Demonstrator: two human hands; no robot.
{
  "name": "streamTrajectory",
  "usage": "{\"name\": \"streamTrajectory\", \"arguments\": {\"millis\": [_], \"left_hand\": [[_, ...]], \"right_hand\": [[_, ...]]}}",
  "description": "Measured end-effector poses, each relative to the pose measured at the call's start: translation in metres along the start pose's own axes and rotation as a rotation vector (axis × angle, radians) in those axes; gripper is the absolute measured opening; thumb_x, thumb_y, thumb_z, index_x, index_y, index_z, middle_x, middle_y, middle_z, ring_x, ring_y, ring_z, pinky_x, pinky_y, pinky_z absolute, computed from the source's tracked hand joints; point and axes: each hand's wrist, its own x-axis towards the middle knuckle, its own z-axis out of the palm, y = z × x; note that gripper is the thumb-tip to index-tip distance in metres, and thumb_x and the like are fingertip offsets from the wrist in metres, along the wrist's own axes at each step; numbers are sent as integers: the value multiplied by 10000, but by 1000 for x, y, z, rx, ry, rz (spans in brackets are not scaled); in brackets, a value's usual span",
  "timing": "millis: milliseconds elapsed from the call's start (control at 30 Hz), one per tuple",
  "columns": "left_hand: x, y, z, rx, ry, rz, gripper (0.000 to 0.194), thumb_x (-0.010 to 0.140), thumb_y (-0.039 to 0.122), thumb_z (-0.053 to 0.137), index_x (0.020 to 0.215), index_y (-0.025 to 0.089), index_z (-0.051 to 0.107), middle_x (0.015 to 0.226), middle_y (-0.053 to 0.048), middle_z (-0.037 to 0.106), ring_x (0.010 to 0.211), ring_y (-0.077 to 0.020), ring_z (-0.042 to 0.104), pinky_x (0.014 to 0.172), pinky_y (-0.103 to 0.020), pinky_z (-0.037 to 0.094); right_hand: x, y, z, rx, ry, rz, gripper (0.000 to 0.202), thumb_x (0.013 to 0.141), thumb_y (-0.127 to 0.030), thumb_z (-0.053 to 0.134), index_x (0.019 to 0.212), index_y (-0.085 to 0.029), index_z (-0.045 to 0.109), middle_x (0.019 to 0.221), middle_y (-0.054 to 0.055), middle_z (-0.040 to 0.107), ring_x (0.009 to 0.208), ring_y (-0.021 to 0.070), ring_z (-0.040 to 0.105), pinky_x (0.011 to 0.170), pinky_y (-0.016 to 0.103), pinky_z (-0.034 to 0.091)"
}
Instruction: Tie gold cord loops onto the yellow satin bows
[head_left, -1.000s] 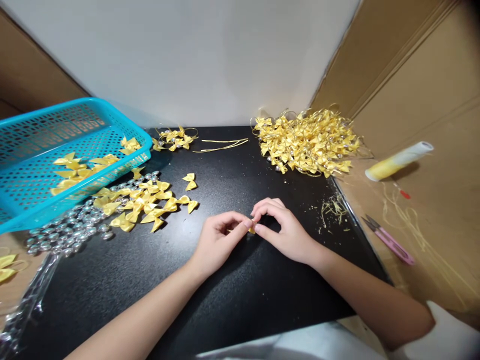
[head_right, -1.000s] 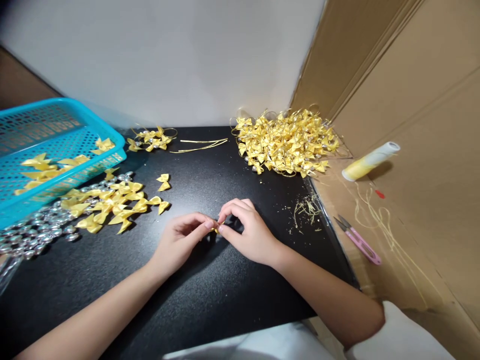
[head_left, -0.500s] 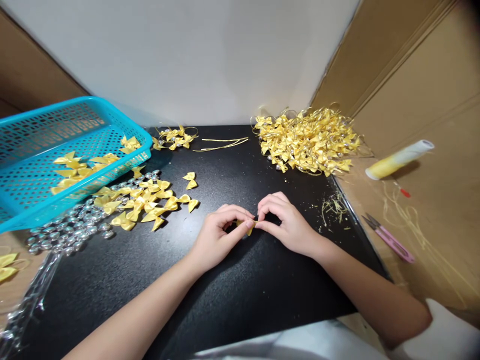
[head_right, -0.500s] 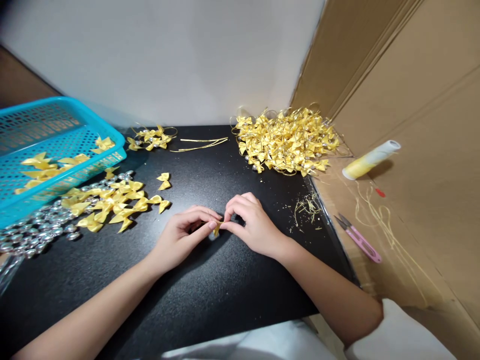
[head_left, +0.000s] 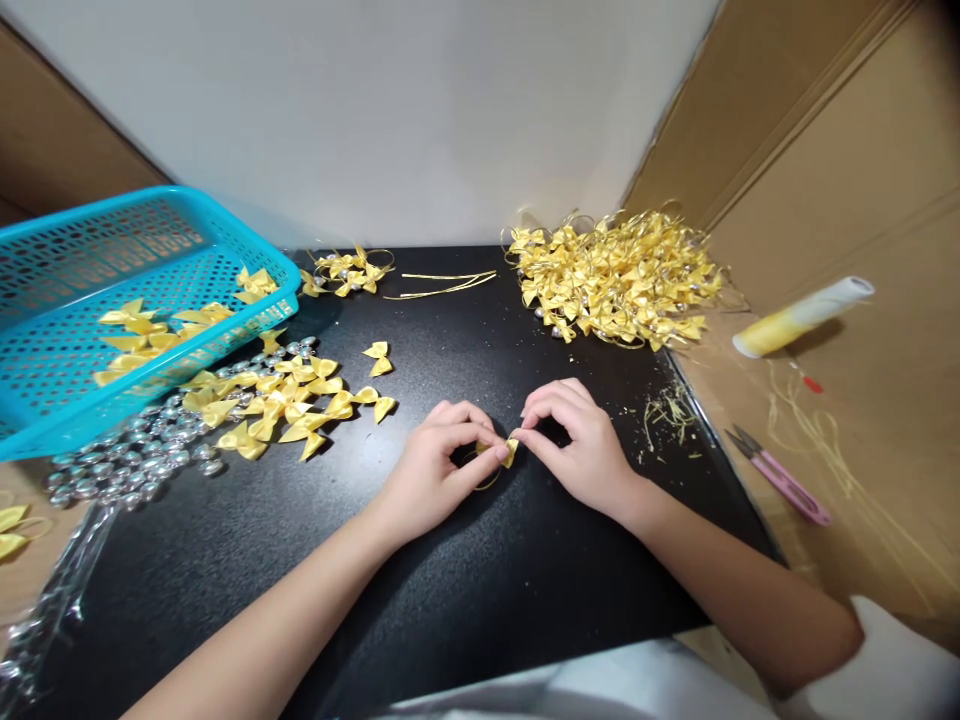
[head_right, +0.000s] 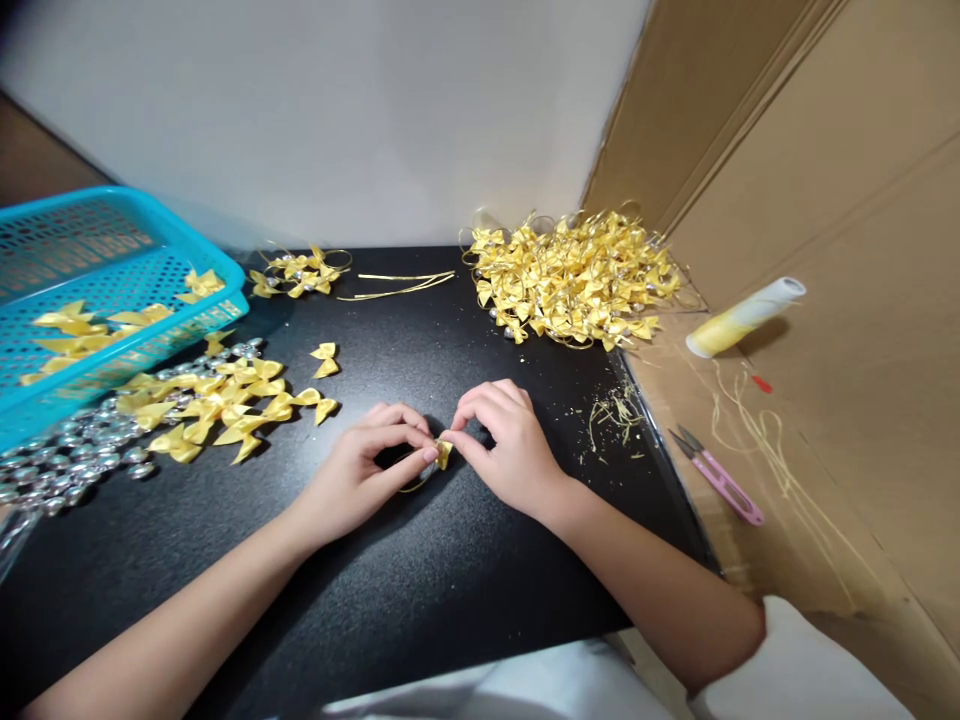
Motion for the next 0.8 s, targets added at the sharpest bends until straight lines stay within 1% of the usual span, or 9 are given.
{"name": "streamTrajectory", "arguments": {"millis": [67,167,267,333,500,567,633,700,800], "left_hand": [[0,-1,1,-38,18,-13,163,868,299,642,782,222,757,848,-34,700,848,-193,595,813,-335,393],[-1,-3,2,-143,88,-53,119,837,295,686,801,243,787,843,-35,742,829,-198,626,814,-345,419],[-1,-5,3,-253,142,-99,101,808,293,720,851,260,805,877,-44,771,839,-208,655,809,-347,455],[-1,-6,2,-288,163,-112,103,794,285,731,858,265,809,888,-47,779,840,-211,664,795,-341,470],[0,-3,1,-265,177,-100,106,792,259,724,851,262,813,879,-50,788,820,-209,671,775,-335,477],[0,-3,0,-244,166,-88,125,805,249,710,879,260,810,896,-51,788,830,-210,673,788,-340,475],[1,-2,0,-229,157,-70,143,821,241,691,906,255,805,924,-52,786,849,-211,676,802,-344,474],[1,-2,0,-220,146,-56,157,838,238,670,925,250,800,941,-52,784,860,-209,676,812,-345,471],[1,-1,-1,-194,148,-58,154,851,241,655,917,232,793,908,-48,785,826,-197,668,798,-333,470]], "right_hand": [[-2,-1,3,54,37,-8,150,834,-184,681,718,-232,598,808,28,709,834,207,648,793,382,496],[-4,-3,7,134,78,6,170,824,-162,675,687,-238,611,755,20,732,751,193,692,746,366,541],[-6,-4,9,173,95,53,178,813,-148,675,668,-235,620,733,19,739,711,188,706,699,343,558],[-7,-3,9,195,102,93,166,799,-142,686,672,-229,624,741,18,739,704,184,707,688,329,558],[-7,-1,9,195,89,172,96,788,-170,707,734,-225,651,729,2,723,679,169,688,676,312,550],[-6,-2,9,188,82,169,61,786,-171,713,798,-226,687,740,2,726,672,166,684,673,311,551],[-5,-3,9,197,75,149,81,787,-156,714,829,-225,720,754,10,737,674,168,687,670,311,552],[-4,-5,8,213,72,129,83,792,-151,714,807,-228,740,764,20,749,680,174,694,666,315,555],[-3,-6,8,226,77,105,95,798,-151,714,764,-235,743,767,22,758,685,176,701,669,318,559]]}}
